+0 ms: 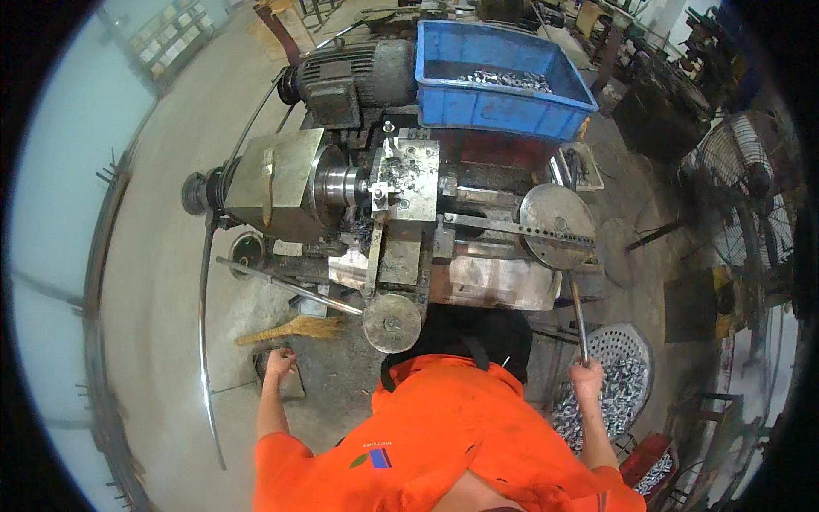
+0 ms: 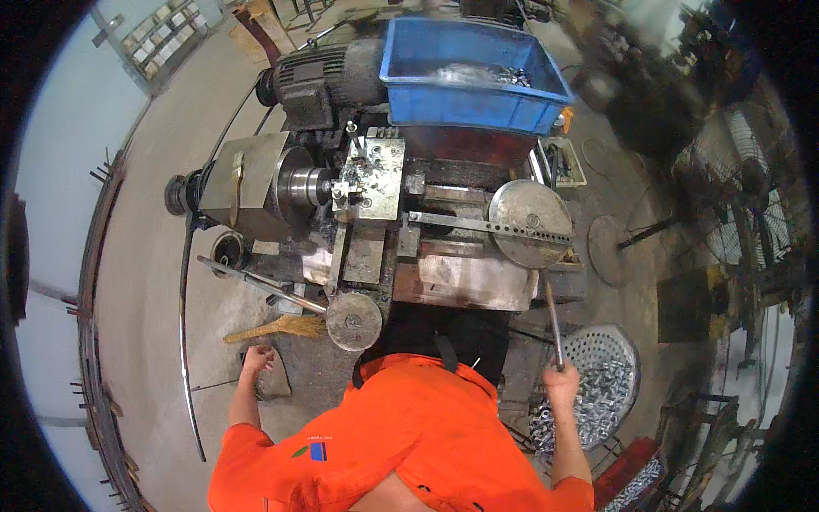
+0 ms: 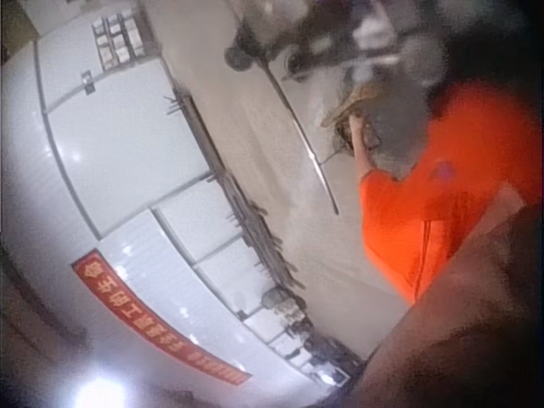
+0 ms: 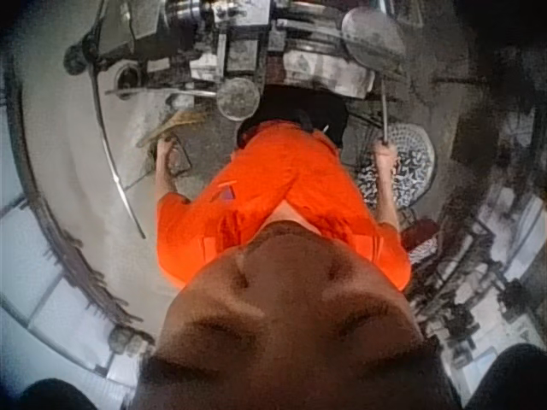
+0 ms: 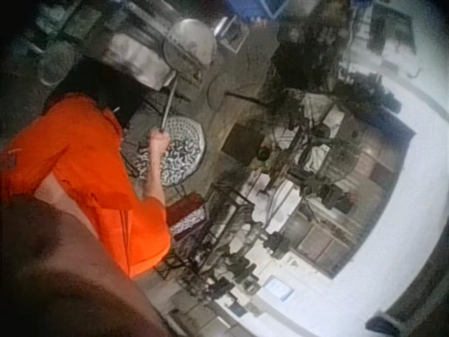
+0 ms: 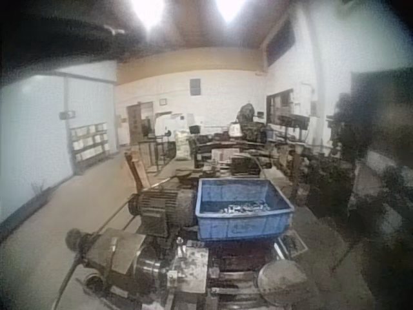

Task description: The person operates a metal turning machine, repeatedly inserting small metal parts into the chuck, activating the machine with a lever, and collecting the finished parts into a blue bin. The person also briefly walks to a large industrial fan and touches it.

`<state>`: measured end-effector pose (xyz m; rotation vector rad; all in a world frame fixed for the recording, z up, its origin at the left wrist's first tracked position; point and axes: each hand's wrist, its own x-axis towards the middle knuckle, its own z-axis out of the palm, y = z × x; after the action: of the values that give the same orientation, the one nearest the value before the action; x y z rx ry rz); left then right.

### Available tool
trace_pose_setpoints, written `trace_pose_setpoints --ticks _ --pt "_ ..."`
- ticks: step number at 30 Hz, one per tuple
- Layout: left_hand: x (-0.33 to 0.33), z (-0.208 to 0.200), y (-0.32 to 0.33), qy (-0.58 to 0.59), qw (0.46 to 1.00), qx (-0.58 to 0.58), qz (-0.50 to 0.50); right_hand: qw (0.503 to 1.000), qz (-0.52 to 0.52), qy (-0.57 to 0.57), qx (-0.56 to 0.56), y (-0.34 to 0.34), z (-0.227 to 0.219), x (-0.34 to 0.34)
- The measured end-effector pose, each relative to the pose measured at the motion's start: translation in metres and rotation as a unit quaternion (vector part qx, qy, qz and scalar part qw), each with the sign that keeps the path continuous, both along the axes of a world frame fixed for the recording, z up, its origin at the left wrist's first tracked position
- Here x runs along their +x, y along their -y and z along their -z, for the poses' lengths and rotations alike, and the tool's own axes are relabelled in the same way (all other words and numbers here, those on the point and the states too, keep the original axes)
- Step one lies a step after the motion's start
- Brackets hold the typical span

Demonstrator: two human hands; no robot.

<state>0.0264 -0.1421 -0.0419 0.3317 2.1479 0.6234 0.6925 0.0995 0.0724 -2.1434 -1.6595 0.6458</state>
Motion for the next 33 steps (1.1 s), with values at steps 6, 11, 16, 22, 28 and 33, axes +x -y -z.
trace_pose_setpoints --ticks 6,11,16,22,28,33 --pt "0.002 0.015 -0.013 0.003 0.995 0.098 0.003 0.996 0.014 -0.086 0.004 0.011 0.026 -0.003" --pt "-0.004 -0.010 -0.038 -0.006 0.996 0.084 -0.001 0.991 0.037 -0.127 -0.030 0.012 -0.008 -0.029" --pt "-0.014 -0.021 -0.051 -0.035 0.993 0.106 0.027 0.996 -0.047 -0.056 0.052 0.005 -0.004 -0.016" --pt "-0.030 -0.050 -0.112 -0.268 0.944 0.063 0.180 0.936 -0.082 0.341 0.025 -0.115 0.010 0.114" --pt "-0.021 -0.028 -0.142 -0.403 0.841 -0.088 0.348 0.897 -0.110 0.369 0.217 -0.186 -0.029 0.069" --pt "0.025 0.067 -0.139 -0.364 0.929 -0.062 -0.006 0.970 -0.113 0.091 0.193 -0.136 -0.070 -0.022"
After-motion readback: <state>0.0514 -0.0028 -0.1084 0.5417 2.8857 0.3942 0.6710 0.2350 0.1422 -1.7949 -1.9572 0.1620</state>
